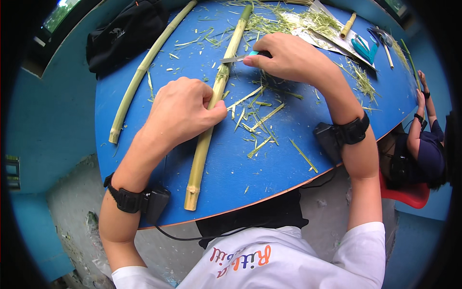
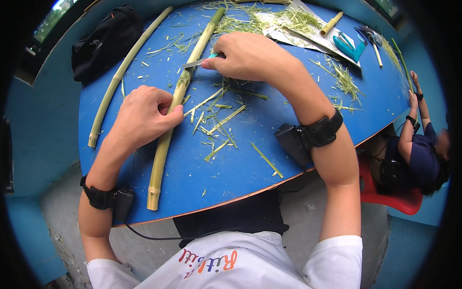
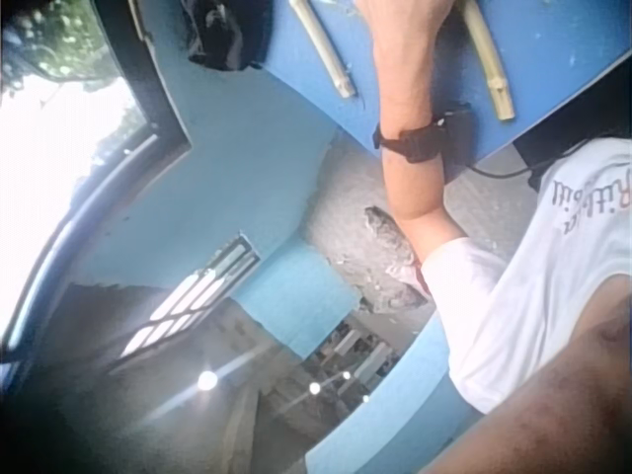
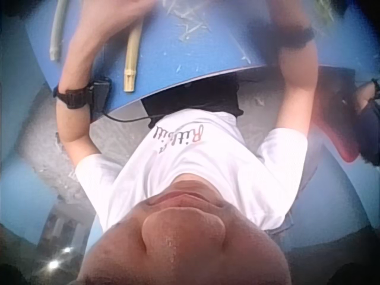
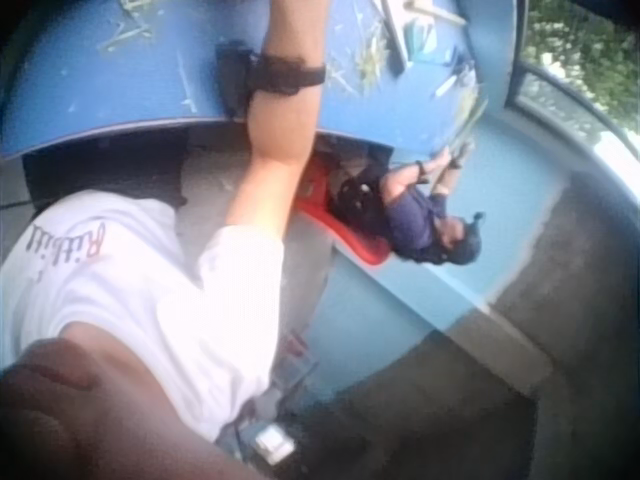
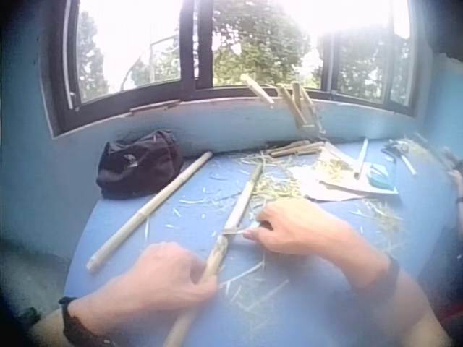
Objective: The person uses a small knife to strip shavings and cut notches into bamboo stalks on a blue table.
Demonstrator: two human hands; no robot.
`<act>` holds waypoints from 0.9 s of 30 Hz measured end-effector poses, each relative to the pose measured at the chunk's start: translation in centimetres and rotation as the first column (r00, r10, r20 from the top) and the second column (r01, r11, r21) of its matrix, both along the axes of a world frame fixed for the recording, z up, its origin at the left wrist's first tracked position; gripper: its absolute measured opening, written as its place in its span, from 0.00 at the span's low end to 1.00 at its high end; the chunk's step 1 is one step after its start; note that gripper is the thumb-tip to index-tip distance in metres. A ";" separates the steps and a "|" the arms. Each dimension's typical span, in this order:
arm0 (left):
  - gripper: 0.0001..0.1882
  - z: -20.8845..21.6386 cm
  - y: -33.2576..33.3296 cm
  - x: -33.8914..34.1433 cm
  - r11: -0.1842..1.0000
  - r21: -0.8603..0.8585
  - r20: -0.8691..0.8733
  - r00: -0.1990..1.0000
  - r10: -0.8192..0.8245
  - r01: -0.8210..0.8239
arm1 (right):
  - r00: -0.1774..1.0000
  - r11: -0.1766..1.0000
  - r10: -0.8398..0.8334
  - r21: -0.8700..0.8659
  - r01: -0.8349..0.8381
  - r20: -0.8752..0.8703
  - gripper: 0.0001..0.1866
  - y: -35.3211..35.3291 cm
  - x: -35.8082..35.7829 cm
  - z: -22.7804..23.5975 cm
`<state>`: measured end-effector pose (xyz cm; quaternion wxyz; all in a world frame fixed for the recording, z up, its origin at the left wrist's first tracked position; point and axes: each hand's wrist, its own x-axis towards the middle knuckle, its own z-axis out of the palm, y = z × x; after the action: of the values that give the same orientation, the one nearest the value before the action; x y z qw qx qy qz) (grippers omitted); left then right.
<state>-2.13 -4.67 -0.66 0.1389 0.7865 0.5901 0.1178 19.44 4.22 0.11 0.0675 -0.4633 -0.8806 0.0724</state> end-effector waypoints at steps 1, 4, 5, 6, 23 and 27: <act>0.19 0.0 0.1 0.1 1.000 -0.022 0.016 1.000 -0.006 0.006 | 0.999 0.999 0.028 0.036 -0.026 -0.032 0.28 0.2 0.4 -0.4; 0.20 -0.4 -0.1 0.3 0.999 -0.011 0.102 0.994 -0.034 0.036 | 0.977 0.982 0.160 0.126 -0.143 -0.139 0.28 0.0 0.6 -0.8; 0.23 -0.5 -0.2 0.3 0.998 0.025 0.170 0.983 -0.064 0.061 | 0.977 0.981 0.164 0.125 -0.147 -0.138 0.28 -0.2 0.5 -0.5; 0.23 -0.5 -0.2 0.4 0.998 0.021 0.171 0.984 -0.057 0.054 | 0.991 0.993 0.117 0.004 -0.117 -0.060 0.28 -0.6 -0.1 0.3; 0.15 0.0 -0.5 0.9 0.997 -0.073 0.078 0.997 -0.025 0.031 | 0.995 0.995 -0.097 0.013 0.097 -0.029 0.32 3.1 1.1 -1.0; 0.14 -0.7 -0.4 1.0 0.995 0.051 0.087 0.992 -0.093 0.089 | 0.965 0.957 -0.253 0.129 0.260 -0.069 0.32 5.7 0.9 -2.5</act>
<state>-1.15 -5.05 -1.36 0.1518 0.8095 0.5441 0.1601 20.36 9.88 -2.35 0.1306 -0.5658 -0.8140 0.0142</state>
